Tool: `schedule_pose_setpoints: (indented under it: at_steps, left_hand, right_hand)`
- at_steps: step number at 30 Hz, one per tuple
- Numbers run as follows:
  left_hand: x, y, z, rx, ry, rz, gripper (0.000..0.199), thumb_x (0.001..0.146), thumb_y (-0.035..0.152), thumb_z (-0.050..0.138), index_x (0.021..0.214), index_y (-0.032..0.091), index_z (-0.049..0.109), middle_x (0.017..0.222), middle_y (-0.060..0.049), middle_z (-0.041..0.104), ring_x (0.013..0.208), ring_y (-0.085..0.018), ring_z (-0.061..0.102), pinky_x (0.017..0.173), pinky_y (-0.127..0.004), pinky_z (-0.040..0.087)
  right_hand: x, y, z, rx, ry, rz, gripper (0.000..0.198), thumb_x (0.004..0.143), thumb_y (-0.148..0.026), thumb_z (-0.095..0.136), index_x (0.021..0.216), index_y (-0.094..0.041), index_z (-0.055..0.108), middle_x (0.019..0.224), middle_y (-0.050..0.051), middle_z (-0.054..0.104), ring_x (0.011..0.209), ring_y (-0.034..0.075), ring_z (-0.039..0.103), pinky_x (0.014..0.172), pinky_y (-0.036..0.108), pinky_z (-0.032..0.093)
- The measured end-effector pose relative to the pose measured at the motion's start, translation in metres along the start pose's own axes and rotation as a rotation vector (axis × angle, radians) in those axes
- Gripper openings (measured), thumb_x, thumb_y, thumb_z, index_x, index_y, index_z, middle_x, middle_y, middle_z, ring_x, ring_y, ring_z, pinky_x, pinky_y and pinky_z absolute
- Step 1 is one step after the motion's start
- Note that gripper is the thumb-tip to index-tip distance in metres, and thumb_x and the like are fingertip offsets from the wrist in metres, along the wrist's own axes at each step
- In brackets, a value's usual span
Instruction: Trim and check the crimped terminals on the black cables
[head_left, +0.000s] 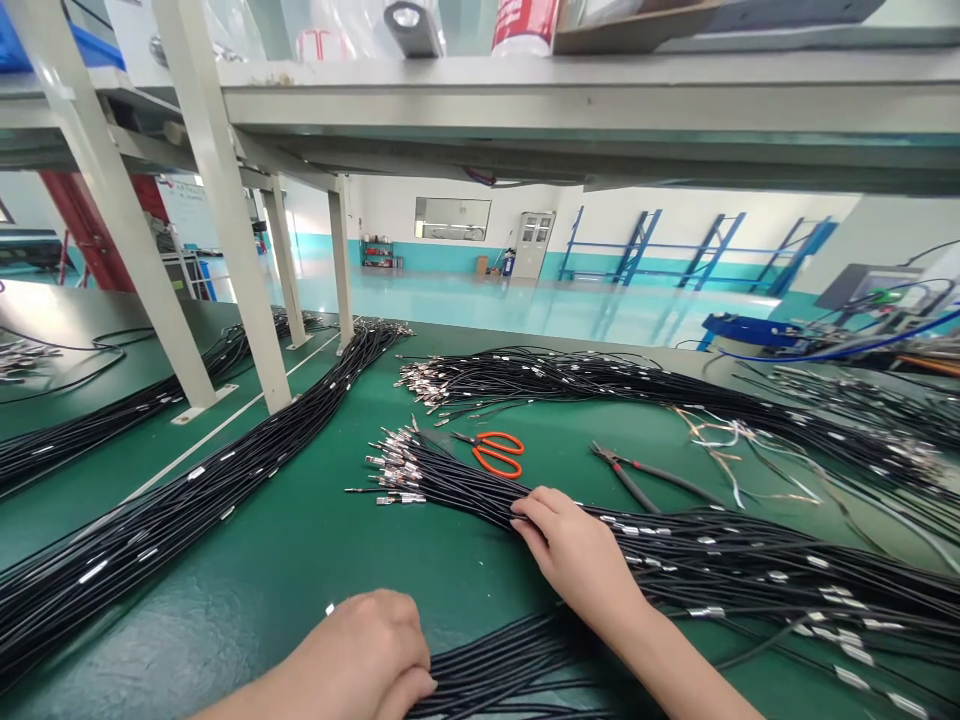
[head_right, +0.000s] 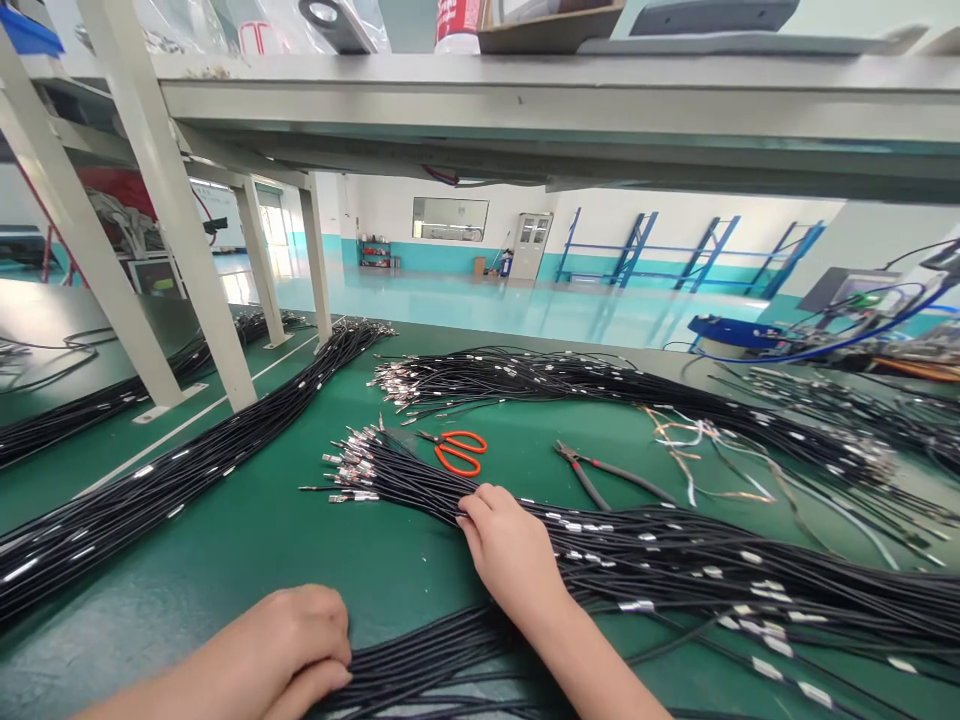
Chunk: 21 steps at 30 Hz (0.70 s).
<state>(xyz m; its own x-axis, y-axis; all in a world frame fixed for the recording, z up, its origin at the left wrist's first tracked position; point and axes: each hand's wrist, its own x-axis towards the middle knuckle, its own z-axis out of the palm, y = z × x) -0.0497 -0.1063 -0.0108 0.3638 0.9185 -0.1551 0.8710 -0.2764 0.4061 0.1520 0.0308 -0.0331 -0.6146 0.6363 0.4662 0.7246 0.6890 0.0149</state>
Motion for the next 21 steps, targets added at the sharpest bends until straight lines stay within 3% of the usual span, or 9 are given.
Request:
schedule_pose_setpoints:
  at_steps: [5, 9, 14, 16, 18, 21]
  left_hand:
    - [0.003, 0.003, -0.001, 0.042, 0.035, 0.03, 0.018, 0.078, 0.014, 0.047, 0.071, 0.017, 0.064, 0.079, -0.004, 0.061, 0.076, -0.016, 0.054, 0.071, -0.026, 0.04]
    - [0.003, -0.002, -0.002, -0.121, 0.126, 0.05, 0.023, 0.08, 0.017, 0.045, 0.065, 0.019, 0.063, 0.077, -0.001, 0.06, 0.076, -0.014, 0.052, 0.071, -0.024, 0.038]
    - [0.016, -0.014, -0.006, -0.373, 0.21, -0.012, 0.021, 0.078, 0.025, 0.048, 0.068, 0.018, 0.065, 0.071, 0.0, 0.061, 0.069, -0.013, 0.053, 0.066, -0.024, 0.038]
    - [0.026, -0.016, -0.012, -0.591, 0.287, -0.073, 0.018, 0.074, 0.028, 0.054, 0.064, 0.016, 0.064, 0.068, -0.001, 0.061, 0.067, -0.014, 0.053, 0.065, -0.025, 0.038]
    - [0.039, -0.016, -0.018, -0.976, 0.386, -0.166, 0.015, 0.07, 0.029, 0.061, 0.067, 0.015, 0.064, 0.068, -0.002, 0.062, 0.068, -0.014, 0.054, 0.066, -0.026, 0.041]
    - [0.064, -0.014, -0.021, -1.432, 0.504, -0.284, 0.024, 0.07, 0.034, 0.063, 0.08, 0.012, 0.061, 0.083, -0.009, 0.064, 0.076, -0.016, 0.058, 0.071, -0.028, 0.045]
  right_hand:
    - [0.002, -0.003, 0.002, -0.031, -0.028, -0.025, 0.016, 0.082, -0.014, 0.042, 0.075, -0.019, 0.055, 0.075, 0.003, 0.056, 0.07, 0.016, 0.054, 0.054, 0.025, 0.041]
    - [0.005, -0.001, 0.004, -0.021, -0.013, -0.047, 0.014, 0.082, -0.014, 0.042, 0.076, -0.019, 0.053, 0.075, 0.003, 0.056, 0.072, 0.016, 0.054, 0.056, 0.025, 0.041]
    - [0.005, 0.003, -0.001, -0.004, 0.142, -0.04, 0.017, 0.084, -0.016, 0.037, 0.075, -0.018, 0.051, 0.073, 0.003, 0.055, 0.067, 0.015, 0.053, 0.054, 0.024, 0.039]
    - [0.005, 0.003, -0.004, 0.014, 0.176, -0.041, 0.018, 0.084, -0.017, 0.036, 0.076, -0.018, 0.051, 0.074, 0.004, 0.056, 0.067, 0.015, 0.053, 0.056, 0.024, 0.04]
    - [0.003, 0.002, -0.007, 0.042, 0.172, -0.045, 0.018, 0.084, -0.016, 0.035, 0.077, -0.018, 0.051, 0.075, 0.004, 0.056, 0.068, 0.015, 0.054, 0.058, 0.025, 0.041]
    - [0.001, 0.0, -0.01, 0.081, 0.153, -0.057, 0.018, 0.084, -0.015, 0.035, 0.078, -0.018, 0.052, 0.076, 0.004, 0.057, 0.069, 0.016, 0.054, 0.06, 0.025, 0.042]
